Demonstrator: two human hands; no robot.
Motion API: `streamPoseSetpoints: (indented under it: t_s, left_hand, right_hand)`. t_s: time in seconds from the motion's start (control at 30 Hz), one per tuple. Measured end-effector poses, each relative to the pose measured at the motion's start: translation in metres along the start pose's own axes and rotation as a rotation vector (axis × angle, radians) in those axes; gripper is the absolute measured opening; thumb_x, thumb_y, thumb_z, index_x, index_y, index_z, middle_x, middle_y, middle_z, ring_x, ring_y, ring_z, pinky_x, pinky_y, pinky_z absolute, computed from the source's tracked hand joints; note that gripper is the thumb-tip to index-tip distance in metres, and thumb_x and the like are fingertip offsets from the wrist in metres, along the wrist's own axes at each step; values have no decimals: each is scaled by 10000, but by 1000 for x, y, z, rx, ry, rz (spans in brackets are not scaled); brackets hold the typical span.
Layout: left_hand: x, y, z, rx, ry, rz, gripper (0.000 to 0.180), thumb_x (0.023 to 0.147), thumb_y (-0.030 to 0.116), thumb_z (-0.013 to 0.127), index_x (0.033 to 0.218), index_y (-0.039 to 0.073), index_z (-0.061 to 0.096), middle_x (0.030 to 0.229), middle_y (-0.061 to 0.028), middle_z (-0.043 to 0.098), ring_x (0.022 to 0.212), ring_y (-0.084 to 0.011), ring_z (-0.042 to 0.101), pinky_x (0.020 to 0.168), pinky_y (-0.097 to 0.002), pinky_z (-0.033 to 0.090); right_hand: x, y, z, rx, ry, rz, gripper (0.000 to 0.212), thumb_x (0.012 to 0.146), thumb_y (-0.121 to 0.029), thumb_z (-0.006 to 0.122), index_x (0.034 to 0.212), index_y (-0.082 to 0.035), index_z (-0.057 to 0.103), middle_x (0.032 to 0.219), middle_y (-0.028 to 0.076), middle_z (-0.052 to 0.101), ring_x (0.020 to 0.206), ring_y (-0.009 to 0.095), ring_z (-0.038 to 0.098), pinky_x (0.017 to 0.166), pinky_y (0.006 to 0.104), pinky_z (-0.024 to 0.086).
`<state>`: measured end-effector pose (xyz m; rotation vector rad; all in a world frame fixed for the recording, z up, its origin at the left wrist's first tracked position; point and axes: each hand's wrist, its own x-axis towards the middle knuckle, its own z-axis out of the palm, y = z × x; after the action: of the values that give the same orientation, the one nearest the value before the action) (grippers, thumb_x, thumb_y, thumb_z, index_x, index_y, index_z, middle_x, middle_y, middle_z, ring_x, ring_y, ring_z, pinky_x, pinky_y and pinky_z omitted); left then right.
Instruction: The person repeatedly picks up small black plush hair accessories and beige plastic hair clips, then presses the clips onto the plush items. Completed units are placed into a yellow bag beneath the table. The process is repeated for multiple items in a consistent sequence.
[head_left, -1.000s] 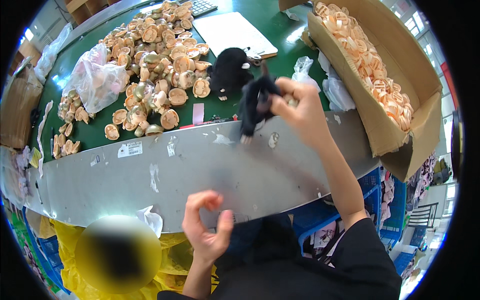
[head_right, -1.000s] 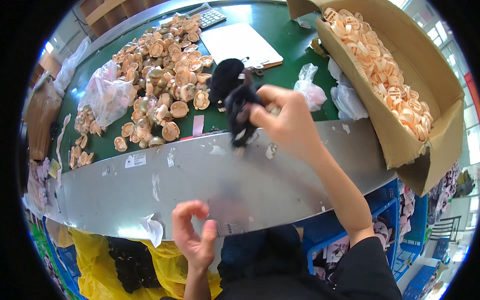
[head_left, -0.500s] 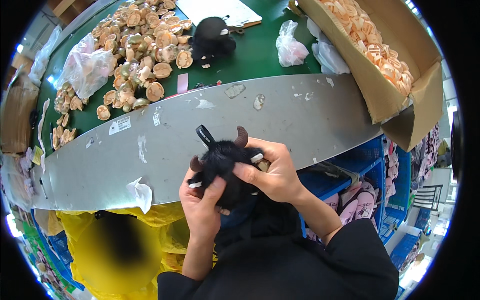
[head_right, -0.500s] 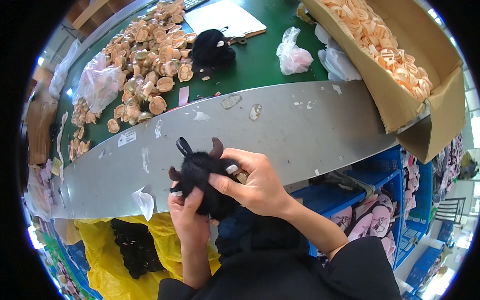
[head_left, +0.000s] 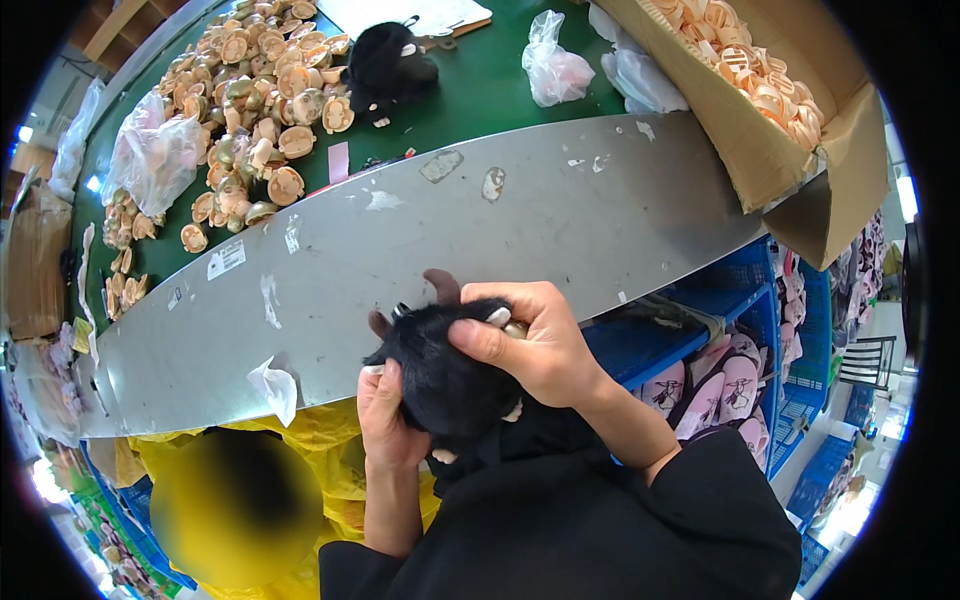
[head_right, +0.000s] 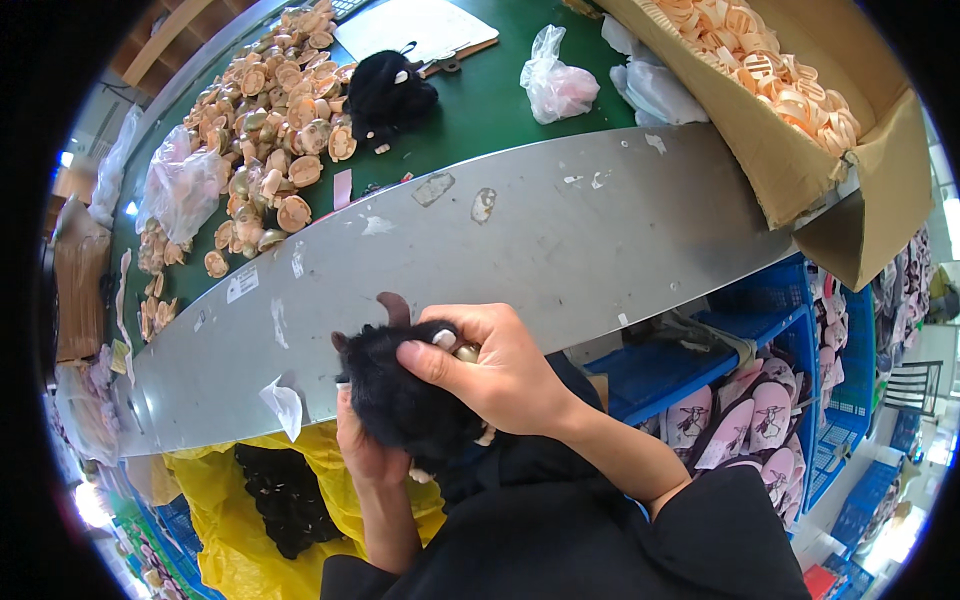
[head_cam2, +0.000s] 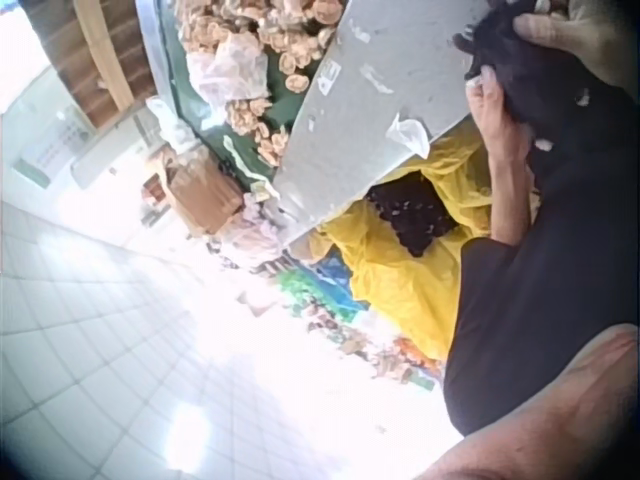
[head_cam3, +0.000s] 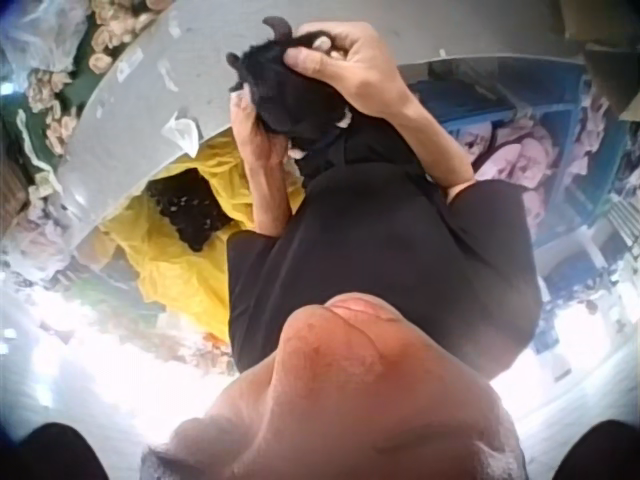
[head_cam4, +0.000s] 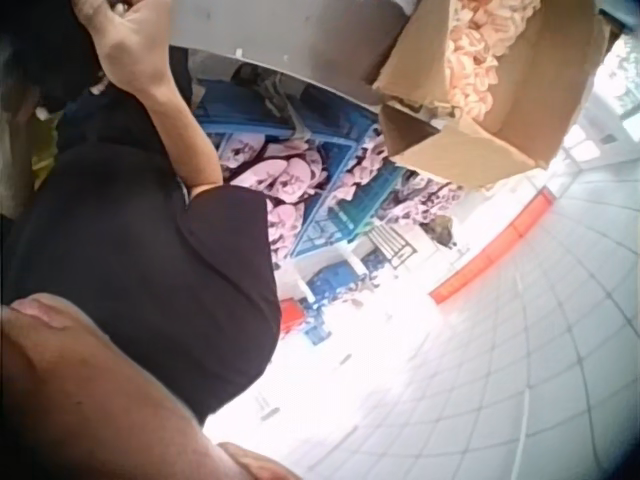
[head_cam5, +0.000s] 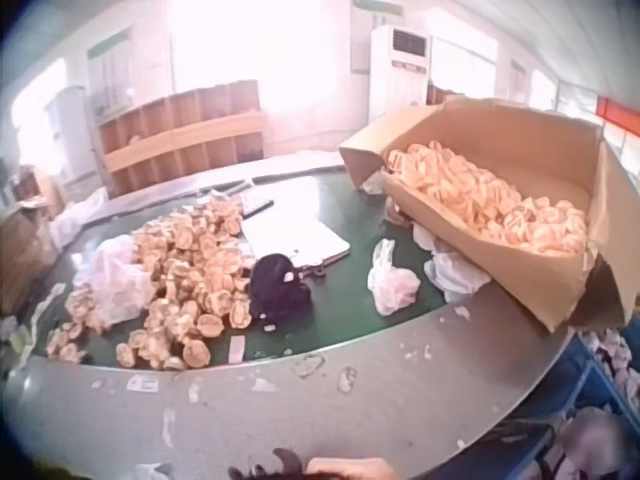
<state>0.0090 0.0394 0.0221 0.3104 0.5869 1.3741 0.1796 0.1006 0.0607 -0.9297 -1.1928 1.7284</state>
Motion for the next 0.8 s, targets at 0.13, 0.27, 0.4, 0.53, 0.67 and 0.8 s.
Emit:
streamPoseSetpoints:
  t_s: [0.13, 0.27, 0.4, 0.53, 0.67, 0.8]
  left_hand:
    - [-4, 3, -2, -3, -22, -89, 600, 935, 289, 733, 1351, -83, 512, 1260, -168, 663, 1134, -244, 675, 1005, -359, 536]
    - [-4, 11, 7, 143, -24, -131, 713, 779, 230, 879, 1328, -82, 549, 1212, -145, 680, 1076, -227, 683, 967, -336, 541]
    - [-6, 3, 8, 106, 118, -83, 568, 801, 146, 828, 1273, -73, 599, 1179, -143, 692, 1054, -245, 687, 949, -348, 548]
    - [-10, -8, -1, -4, 148, -56, 528, 845, 145, 790, 1287, -62, 588, 1182, -162, 689, 1066, -265, 687, 959, -365, 549]
    - [-10, -8, -18, -65, 61, -133, 566, 889, 191, 745, 1352, -55, 531, 1259, -177, 653, 1141, -279, 659, 1002, -388, 532]
    - [-11, -2, -18, -50, 95, -175, 633, 923, 251, 701, 1426, -42, 453, 1367, -189, 587, 1235, -291, 604, 1073, -402, 482]
  right_hand:
    - [1, 4, 1, 15, -17, -3, 194, 982, -178, 689, 893, -10, 651, 718, -79, 514, 684, -3, 417, 569, 197, 339]
    - [1, 1, 0, 66, -19, 79, 209, 990, -181, 682, 880, -8, 642, 721, -83, 511, 685, -4, 409, 568, 200, 343]
    - [-2, 9, -1, 65, -72, 45, 214, 997, -196, 681, 904, -6, 647, 751, -73, 558, 691, -10, 456, 584, 186, 389]
    - [2, 0, 4, 173, -40, 50, 212, 995, -200, 687, 916, -8, 641, 773, -52, 575, 716, -2, 473, 596, 191, 402]
    - [2, 0, 0, 88, -63, 62, 221, 994, -200, 688, 920, 1, 638, 782, -50, 579, 741, 11, 485, 630, 198, 421]
    - [2, 13, -3, 70, -66, 56, 226, 994, -201, 685, 955, 19, 656, 811, -42, 607, 769, 19, 520, 674, 202, 463]
